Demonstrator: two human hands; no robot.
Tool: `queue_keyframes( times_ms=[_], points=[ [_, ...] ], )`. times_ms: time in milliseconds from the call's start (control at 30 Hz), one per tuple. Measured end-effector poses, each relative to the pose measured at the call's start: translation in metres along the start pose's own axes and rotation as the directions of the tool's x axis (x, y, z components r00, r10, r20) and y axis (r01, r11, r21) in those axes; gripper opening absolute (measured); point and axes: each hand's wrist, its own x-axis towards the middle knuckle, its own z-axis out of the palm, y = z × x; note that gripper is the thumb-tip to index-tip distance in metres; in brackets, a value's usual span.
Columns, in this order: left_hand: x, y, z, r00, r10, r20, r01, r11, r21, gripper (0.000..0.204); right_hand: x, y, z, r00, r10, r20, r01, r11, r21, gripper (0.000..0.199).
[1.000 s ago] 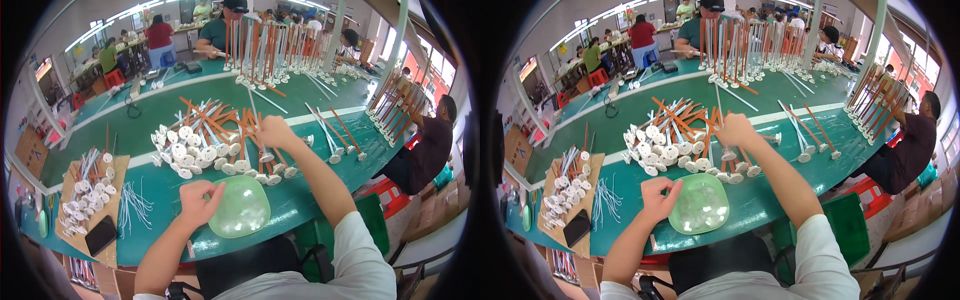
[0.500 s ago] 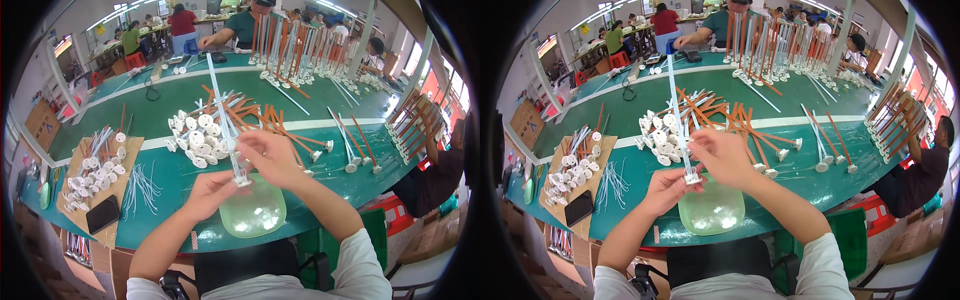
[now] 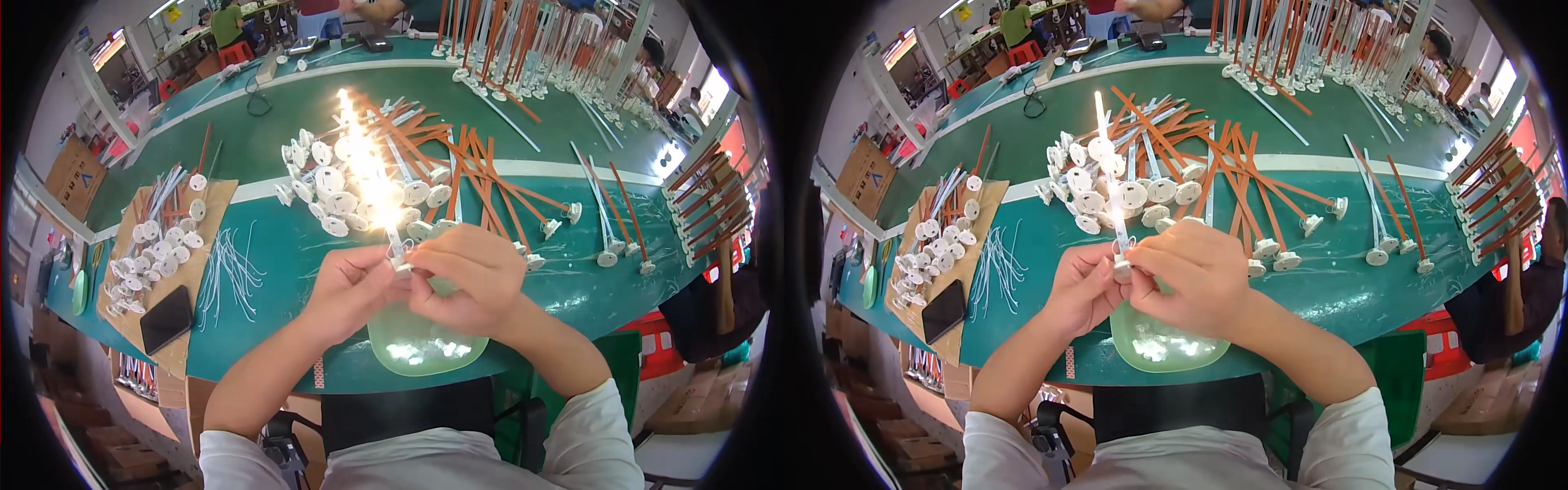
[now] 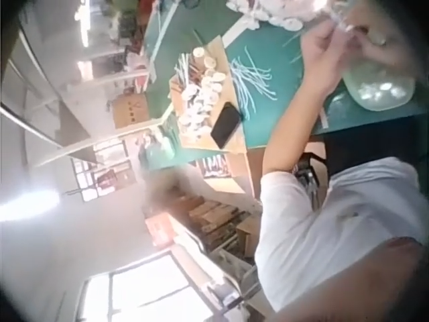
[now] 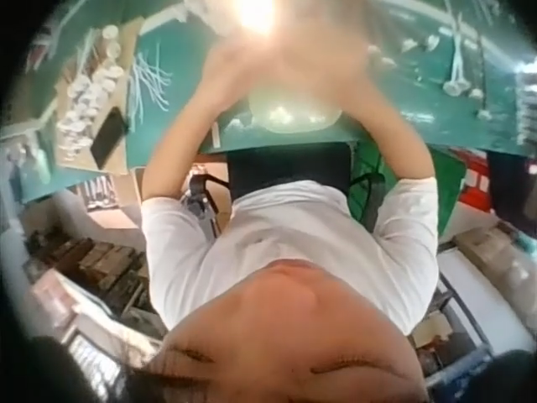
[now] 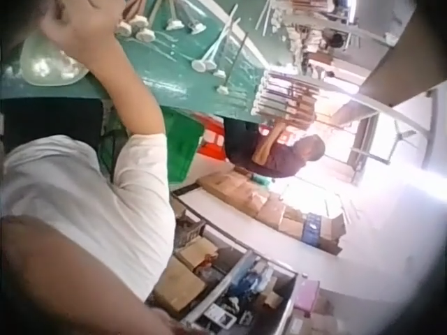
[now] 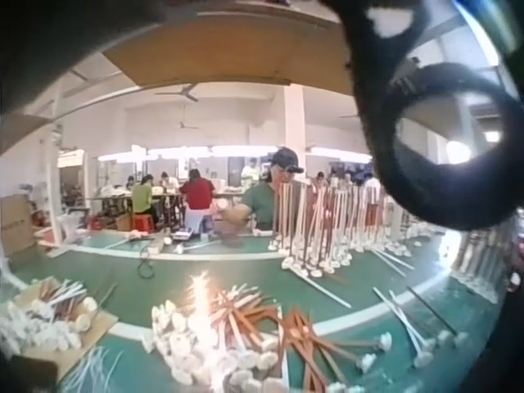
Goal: The recorder is assembling LED light strips by manually attaching circular plastic bases onto the strips.
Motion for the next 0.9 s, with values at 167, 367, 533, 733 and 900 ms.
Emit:
queue_keyframes(
  times_ms=[167, 367, 533, 733, 900],
  points=[
    [0.002, 0.001, 0.000, 0.998, 0.016, 0.067, -0.010, 0.996, -0.094, 0.038, 0.001, 0.010, -0.009, 0.991, 0.075, 0.115, -0.094, 0.980, 0.173, 0.021],
    [0.003, -0.010, -0.007, 0.993, 0.117, 0.000, -0.117, 0.993, 0.021, 0.037, -0.002, 0.009, 0.001, 0.998, 0.054, 0.034, -0.057, 0.994, 0.094, 0.018],
    [0.011, 0.000, -0.008, 0.964, 0.232, -0.132, -0.197, 0.953, 0.232, 0.032, 0.004, 0.007, -0.012, 0.918, 0.359, 0.170, -0.365, 0.931, 0.003, 0.017],
    [0.008, -0.003, -0.012, 0.940, 0.288, -0.181, -0.192, 0.889, 0.416, 0.041, -0.016, 0.015, -0.016, 0.504, 0.090, 0.859, -0.373, 0.920, 0.122, 0.017],
    [0.006, 0.000, -0.012, 0.939, 0.315, -0.142, -0.234, 0.882, 0.409, 0.047, -0.017, 0.017, -0.013, 0.358, 0.061, 0.932, -0.480, 0.868, 0.128, 0.011]
  ],
)
